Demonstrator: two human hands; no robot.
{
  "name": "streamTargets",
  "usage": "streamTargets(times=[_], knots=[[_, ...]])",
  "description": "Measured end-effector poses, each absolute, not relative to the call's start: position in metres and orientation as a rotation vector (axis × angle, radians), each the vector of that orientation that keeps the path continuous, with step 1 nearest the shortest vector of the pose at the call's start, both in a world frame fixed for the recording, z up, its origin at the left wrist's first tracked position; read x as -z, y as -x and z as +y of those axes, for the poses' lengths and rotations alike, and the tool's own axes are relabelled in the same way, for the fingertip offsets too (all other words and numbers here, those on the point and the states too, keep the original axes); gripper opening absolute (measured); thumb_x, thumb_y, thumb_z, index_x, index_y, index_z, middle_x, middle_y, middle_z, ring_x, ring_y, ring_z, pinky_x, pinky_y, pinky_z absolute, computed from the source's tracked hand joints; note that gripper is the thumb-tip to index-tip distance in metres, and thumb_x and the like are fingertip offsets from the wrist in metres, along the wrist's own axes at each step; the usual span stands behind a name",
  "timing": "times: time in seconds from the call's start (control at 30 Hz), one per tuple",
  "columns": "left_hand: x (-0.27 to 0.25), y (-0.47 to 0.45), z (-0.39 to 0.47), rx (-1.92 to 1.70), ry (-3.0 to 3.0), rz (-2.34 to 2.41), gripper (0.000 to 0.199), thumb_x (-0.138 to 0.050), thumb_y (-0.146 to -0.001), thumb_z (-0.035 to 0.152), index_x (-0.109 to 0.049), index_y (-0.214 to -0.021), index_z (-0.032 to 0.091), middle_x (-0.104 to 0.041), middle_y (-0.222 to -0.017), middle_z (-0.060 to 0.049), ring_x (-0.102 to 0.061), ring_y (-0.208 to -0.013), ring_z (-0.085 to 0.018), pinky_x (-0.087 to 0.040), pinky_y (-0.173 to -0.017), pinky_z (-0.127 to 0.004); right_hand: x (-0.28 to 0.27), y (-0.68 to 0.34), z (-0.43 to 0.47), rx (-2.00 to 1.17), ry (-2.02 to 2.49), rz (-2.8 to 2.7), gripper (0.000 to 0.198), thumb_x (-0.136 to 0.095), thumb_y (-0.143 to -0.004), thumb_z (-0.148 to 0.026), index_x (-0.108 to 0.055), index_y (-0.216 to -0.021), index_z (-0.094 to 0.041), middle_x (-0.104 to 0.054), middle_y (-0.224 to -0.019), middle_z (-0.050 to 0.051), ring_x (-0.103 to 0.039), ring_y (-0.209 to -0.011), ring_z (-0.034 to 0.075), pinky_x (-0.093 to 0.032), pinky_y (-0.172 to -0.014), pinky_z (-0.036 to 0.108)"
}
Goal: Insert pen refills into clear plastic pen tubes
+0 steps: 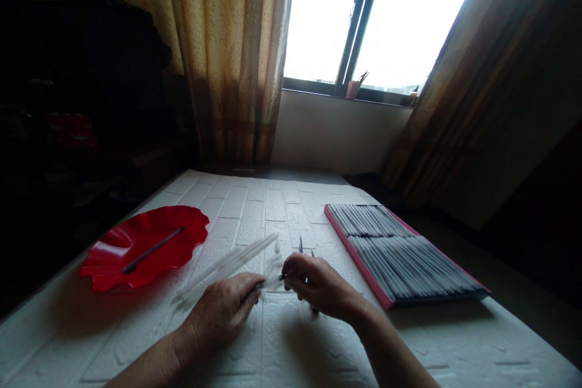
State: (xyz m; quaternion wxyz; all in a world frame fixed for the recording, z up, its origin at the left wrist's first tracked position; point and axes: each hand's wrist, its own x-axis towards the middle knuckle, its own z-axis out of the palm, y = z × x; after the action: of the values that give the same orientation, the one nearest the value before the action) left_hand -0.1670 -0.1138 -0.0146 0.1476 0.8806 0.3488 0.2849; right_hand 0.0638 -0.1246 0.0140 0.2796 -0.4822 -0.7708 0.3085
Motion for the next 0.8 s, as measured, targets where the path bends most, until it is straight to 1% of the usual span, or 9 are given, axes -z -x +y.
streamTargets(times=[0.1,0.17,0.27,0.47,0.53,0.67,0.7,0.8], knots=[[0.0169,0.1672,-0.1133,-0.819,-2.533,1.001,0.029,-0.043,-0.090,0.021,-0.064,-0.109,0.023,-0.076,-0.097,-0.004,-0.073,-0.087,-0.020,-0.056,-0.075,-0.027,-0.0159,-0.0622,-0.1249,-0.821,1.315,-2.089,0.009,-0.053,-0.084,-0.016,-0.061,-0.086,-0.018,-0.067,-0.070,-0.001,-0.057,-0.055,0.010,-0.041,-0.050,0.018],[0.0186,0.1675,-0.1128,-0.816,-2.537,0.998,0.028,-0.043,-0.091,0.021,-0.064,-0.110,0.022,-0.076,-0.097,-0.004,-0.073,-0.087,-0.020,-0.056,-0.074,-0.027,-0.0184,-0.0610,-0.1255,-0.820,1.328,-2.104,0.010,-0.052,-0.087,-0.021,-0.061,-0.084,-0.018,-0.067,-0.069,0.000,-0.059,-0.056,0.010,-0.041,-0.051,0.018],[0.0208,0.1680,-0.1119,-0.814,-2.544,0.994,0.029,-0.043,-0.091,0.021,-0.064,-0.111,0.022,-0.076,-0.101,-0.005,-0.073,-0.090,-0.021,-0.056,-0.077,-0.028,-0.0200,-0.0596,-0.1257,-0.804,1.330,-2.121,0.016,-0.050,-0.089,-0.024,-0.062,-0.080,-0.018,-0.068,-0.068,0.000,-0.059,-0.055,0.010,-0.041,-0.051,0.018],[0.0199,0.1679,-0.1125,-0.820,-2.551,0.974,0.029,-0.044,-0.090,0.020,-0.064,-0.110,0.023,-0.076,-0.101,-0.004,-0.073,-0.092,-0.021,-0.056,-0.078,-0.028,-0.0179,-0.0594,-0.1238,-0.770,1.371,-2.137,0.037,-0.044,-0.093,-0.030,-0.062,-0.064,-0.017,-0.063,-0.056,0.000,-0.056,-0.049,0.010,-0.040,-0.048,0.018],[0.0191,0.1678,-0.1130,-0.822,-2.551,0.971,0.029,-0.044,-0.090,0.020,-0.064,-0.110,0.022,-0.076,-0.101,-0.005,-0.073,-0.091,-0.021,-0.056,-0.078,-0.029,-0.0192,-0.0599,-0.1241,-0.781,1.374,-2.122,0.035,-0.043,-0.094,-0.030,-0.063,-0.068,-0.017,-0.065,-0.059,0.001,-0.057,-0.050,0.010,-0.041,-0.048,0.018],[0.0199,0.1679,-0.1129,-0.840,-2.540,0.982,0.029,-0.044,-0.090,0.020,-0.064,-0.111,0.023,-0.076,-0.100,-0.004,-0.073,-0.090,-0.020,-0.056,-0.077,-0.028,-0.0236,-0.0614,-0.1264,-0.854,1.328,-2.083,0.015,-0.051,-0.088,-0.023,-0.066,-0.088,-0.018,-0.069,-0.069,0.001,-0.060,-0.055,0.011,-0.044,-0.051,0.018],[0.0204,0.1680,-0.1128,-0.844,-2.538,0.984,0.029,-0.045,-0.090,0.020,-0.064,-0.111,0.024,-0.076,-0.100,-0.004,-0.073,-0.089,-0.020,-0.056,-0.076,-0.027,-0.0240,-0.0617,-0.1268,-0.869,1.317,-2.079,0.013,-0.053,-0.086,-0.021,-0.066,-0.091,-0.018,-0.069,-0.070,0.000,-0.060,-0.056,0.011,-0.044,-0.051,0.018],[0.0214,0.1680,-0.1125,-0.846,-2.534,0.984,0.028,-0.046,-0.089,0.020,-0.065,-0.110,0.025,-0.076,-0.098,-0.003,-0.073,-0.087,-0.019,-0.056,-0.075,-0.026,-0.0219,-0.0622,-0.1267,-0.876,1.305,-2.083,0.011,-0.055,-0.084,-0.017,-0.065,-0.089,-0.018,-0.069,-0.070,0.000,-0.060,-0.056,0.011,-0.044,-0.051,0.018]])
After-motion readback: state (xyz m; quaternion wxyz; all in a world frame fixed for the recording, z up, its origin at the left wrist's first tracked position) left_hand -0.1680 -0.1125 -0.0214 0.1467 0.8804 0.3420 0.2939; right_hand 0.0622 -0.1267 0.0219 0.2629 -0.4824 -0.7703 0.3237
